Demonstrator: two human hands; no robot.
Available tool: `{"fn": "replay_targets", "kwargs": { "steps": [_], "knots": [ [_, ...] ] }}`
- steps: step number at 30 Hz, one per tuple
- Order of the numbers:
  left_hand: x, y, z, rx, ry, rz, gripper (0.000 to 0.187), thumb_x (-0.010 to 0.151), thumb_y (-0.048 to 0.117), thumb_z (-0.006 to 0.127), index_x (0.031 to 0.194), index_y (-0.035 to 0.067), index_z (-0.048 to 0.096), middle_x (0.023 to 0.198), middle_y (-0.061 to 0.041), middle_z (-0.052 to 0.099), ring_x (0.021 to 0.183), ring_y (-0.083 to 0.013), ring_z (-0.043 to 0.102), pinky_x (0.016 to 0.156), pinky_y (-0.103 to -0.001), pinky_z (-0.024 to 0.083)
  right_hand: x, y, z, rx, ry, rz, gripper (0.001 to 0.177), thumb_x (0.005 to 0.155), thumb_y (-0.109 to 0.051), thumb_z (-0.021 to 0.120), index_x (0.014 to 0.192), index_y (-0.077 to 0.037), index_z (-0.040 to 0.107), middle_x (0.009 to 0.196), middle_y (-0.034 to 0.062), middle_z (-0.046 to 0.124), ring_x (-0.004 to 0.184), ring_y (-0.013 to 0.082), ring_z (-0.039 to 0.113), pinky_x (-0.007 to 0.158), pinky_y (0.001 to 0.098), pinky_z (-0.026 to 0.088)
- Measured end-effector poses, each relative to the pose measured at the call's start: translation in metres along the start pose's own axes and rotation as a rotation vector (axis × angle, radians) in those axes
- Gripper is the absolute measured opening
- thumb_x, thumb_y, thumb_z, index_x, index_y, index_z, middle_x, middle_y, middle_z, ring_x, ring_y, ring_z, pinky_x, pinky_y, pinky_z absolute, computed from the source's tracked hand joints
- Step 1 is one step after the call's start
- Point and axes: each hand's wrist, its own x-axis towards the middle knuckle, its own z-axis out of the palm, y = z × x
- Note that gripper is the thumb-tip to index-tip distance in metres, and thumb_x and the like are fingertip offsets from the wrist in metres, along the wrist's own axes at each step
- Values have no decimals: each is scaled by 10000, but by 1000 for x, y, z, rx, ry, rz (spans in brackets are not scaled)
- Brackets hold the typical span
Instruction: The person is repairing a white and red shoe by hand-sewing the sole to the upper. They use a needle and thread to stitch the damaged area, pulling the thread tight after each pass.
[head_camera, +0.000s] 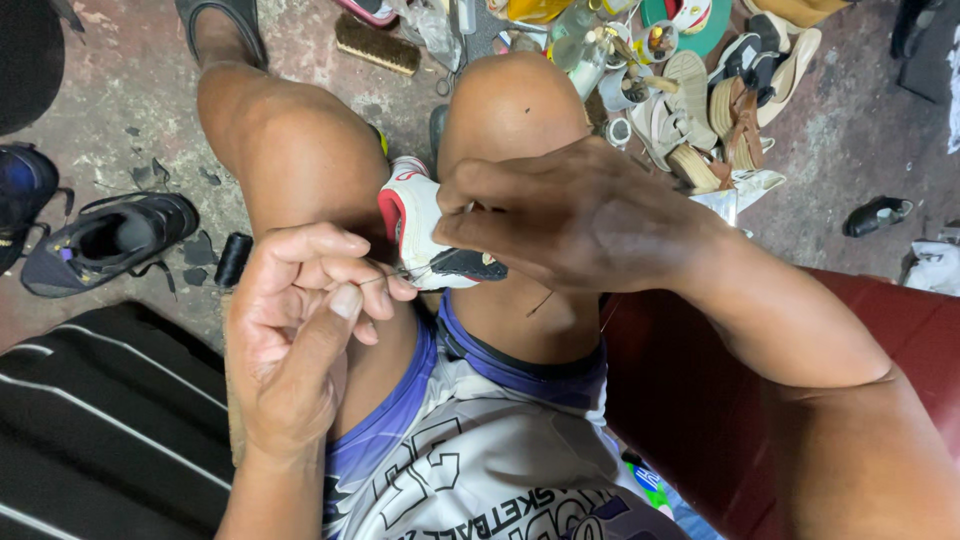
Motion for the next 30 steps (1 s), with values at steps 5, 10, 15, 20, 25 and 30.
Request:
{"fn": "replay_targets", "kwargs": {
  "steps": [5, 10, 15, 20, 25, 30],
  "knots": [
    [-5, -1, -4, -15, 41, -47, 249, 1050, 32, 536, 1293, -22, 551, 915, -110, 657, 960, -208, 693, 799, -252, 494, -1, 4, 0, 24, -54, -29, 226, 874, -89, 761, 1000, -61, 576, 1080, 59, 555, 826, 208, 665, 737, 365, 572],
    [-5, -5, -7, -63, 24, -22, 260, 1042, 24, 535, 1297, -22, 556, 923, -118, 660, 967, -215, 687, 788, -250, 480, 0, 2, -9, 196, -123, 204, 181, 841, -41, 712, 990, -45, 609, 994, 67, 558, 730, 214, 662, 612, 367, 525],
    [-4, -5, -8, -76, 4, -13, 200, 1049, 14, 533, 1238, -42, 568, 945, -129, 655, 958, -217, 674, 753, -236, 474, 6, -1, -9, 58, -38, 53, 226, 872, -73, 701, 1096, -63, 675, 1028, 46, 610, 799, 201, 690, 611, 324, 546],
    [-2, -7, -8, -95, -10, -4, 169, 1070, 16, 534, 1222, -47, 572, 951, -133, 651, 954, -222, 667, 809, -266, 501, 9, 2, -13, -82, -55, -125, 156, 889, -130, 704, 1001, -48, 633, 1039, 27, 592, 865, 183, 667, 722, 342, 579],
    [-2, -9, -9, -104, 4, -23, 190, 1060, 23, 533, 1235, -42, 573, 946, -133, 650, 950, -225, 666, 805, -270, 490, 5, 3, -9, -191, -120, -124, 138, 892, -115, 690, 941, -48, 581, 992, 64, 550, 872, 187, 664, 681, 342, 567],
    [-4, -9, -10, -139, 10, -8, 182, 1065, 21, 533, 1229, -44, 579, 951, -131, 654, 957, -220, 668, 772, -245, 476, 3, 3, -7, -135, -137, 2, 160, 890, -93, 679, 902, -87, 520, 888, 66, 463, 734, 236, 624, 657, 365, 559]
  ]
}}
